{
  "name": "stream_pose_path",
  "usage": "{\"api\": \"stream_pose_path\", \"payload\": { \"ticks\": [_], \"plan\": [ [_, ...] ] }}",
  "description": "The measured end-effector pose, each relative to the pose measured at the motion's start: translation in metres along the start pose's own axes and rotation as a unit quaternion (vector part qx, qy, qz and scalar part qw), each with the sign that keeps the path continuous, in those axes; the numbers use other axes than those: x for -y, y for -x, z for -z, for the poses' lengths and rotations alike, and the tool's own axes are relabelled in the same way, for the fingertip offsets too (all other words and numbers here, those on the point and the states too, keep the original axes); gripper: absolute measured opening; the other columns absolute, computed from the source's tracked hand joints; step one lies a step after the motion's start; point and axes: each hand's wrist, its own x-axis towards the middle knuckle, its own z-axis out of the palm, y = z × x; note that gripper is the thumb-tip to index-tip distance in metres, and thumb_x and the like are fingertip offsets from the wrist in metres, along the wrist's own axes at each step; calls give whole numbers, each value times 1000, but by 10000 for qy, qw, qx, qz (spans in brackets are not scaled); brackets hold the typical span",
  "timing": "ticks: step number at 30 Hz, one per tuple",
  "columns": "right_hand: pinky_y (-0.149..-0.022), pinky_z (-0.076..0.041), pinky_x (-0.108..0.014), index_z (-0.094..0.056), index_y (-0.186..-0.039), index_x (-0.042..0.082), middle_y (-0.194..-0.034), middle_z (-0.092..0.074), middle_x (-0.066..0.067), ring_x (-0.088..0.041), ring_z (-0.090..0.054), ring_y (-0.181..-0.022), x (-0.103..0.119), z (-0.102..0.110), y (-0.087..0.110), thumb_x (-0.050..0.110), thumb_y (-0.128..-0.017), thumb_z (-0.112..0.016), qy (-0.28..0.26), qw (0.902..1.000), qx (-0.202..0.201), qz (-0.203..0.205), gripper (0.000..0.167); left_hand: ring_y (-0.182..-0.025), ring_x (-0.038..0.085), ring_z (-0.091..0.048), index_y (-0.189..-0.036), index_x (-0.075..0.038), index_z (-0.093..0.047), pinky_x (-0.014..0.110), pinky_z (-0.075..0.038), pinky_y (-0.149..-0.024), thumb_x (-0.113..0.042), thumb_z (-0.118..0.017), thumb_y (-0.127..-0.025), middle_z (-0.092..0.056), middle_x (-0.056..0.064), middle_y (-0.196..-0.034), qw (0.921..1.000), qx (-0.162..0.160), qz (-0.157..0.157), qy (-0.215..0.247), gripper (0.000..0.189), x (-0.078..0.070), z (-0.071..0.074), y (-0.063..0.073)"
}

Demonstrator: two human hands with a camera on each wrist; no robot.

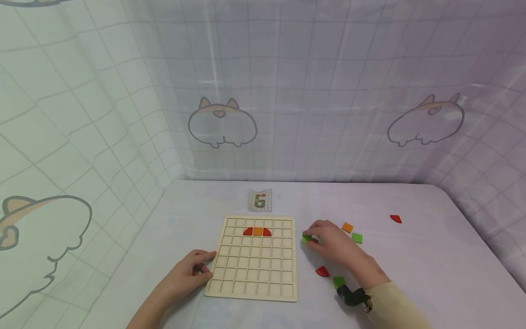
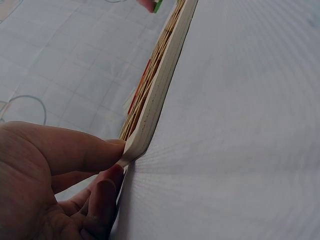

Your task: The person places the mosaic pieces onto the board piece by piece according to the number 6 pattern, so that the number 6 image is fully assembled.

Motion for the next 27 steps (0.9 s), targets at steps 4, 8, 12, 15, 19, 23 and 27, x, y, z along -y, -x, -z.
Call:
{"api": "stream_pose_path", "payload": {
  "ticks": [4,8,12,15,19,23,27],
  "plan": [
    [-72,-50,-25,-76,-110,15,-99,-61,9,-12,-56,-88,9,-2,-9,19,-85,-79,-149,9998,135,50,25,-86,12,-56,-135,-4,-60,24,-46,-69,-11,-75,-85,-52,3,-119,10000,-7,1,8,53,0,0,0],
    [-72,-51,-25,-76,-111,12,-100,-62,7,-12,-56,-87,18,-5,-19,18,-85,-78,-287,9992,231,173,26,-86,12,-56,-136,-4,-60,24,-45,-69,-11,-75,-85,-52,2,-118,10000,-5,6,17,53,1,0,0],
    [-74,-50,-27,-76,-111,11,-101,-62,7,-12,-55,-89,26,-10,-30,18,-86,-78,-244,9987,285,344,26,-86,12,-56,-136,-4,-60,24,-46,-69,-11,-74,-85,-52,2,-118,10000,-5,5,25,53,1,0,0],
    [-78,-50,-29,-76,-110,12,-101,-62,6,-13,-56,-92,33,-15,-36,19,-87,-78,-269,9981,310,464,25,-86,13,-56,-136,-4,-60,24,-46,-69,-11,-75,-85,-52,2,-117,10000,-5,9,46,53,2,0,0],
    [-79,-50,-31,-76,-111,11,-102,-62,5,-14,-56,-93,43,-22,-45,20,-87,-77,-411,9972,428,450,25,-85,13,-56,-136,-4,-60,24,-45,-68,-10,-75,-85,-52,3,-118,10000,-1,12,83,53,2,0,0],
    [-79,-49,-31,-76,-111,12,-101,-62,5,-14,-55,-91,53,-28,-53,20,-88,-76,-479,9965,469,497,24,-86,13,-56,-135,-4,-60,24,-46,-68,-10,-75,-85,-52,3,-118,10000,-4,3,99,53,2,-1,0],
    [-80,-48,-32,-76,-110,11,-100,-64,4,-14,-56,-92,60,-35,-62,21,-89,-76,-427,9953,416,768,23,-86,13,-56,-135,-4,-60,24,-46,-68,-10,-75,-85,-52,3,-118,10000,1,-9,87,53,3,-1,-1]
  ]
}}
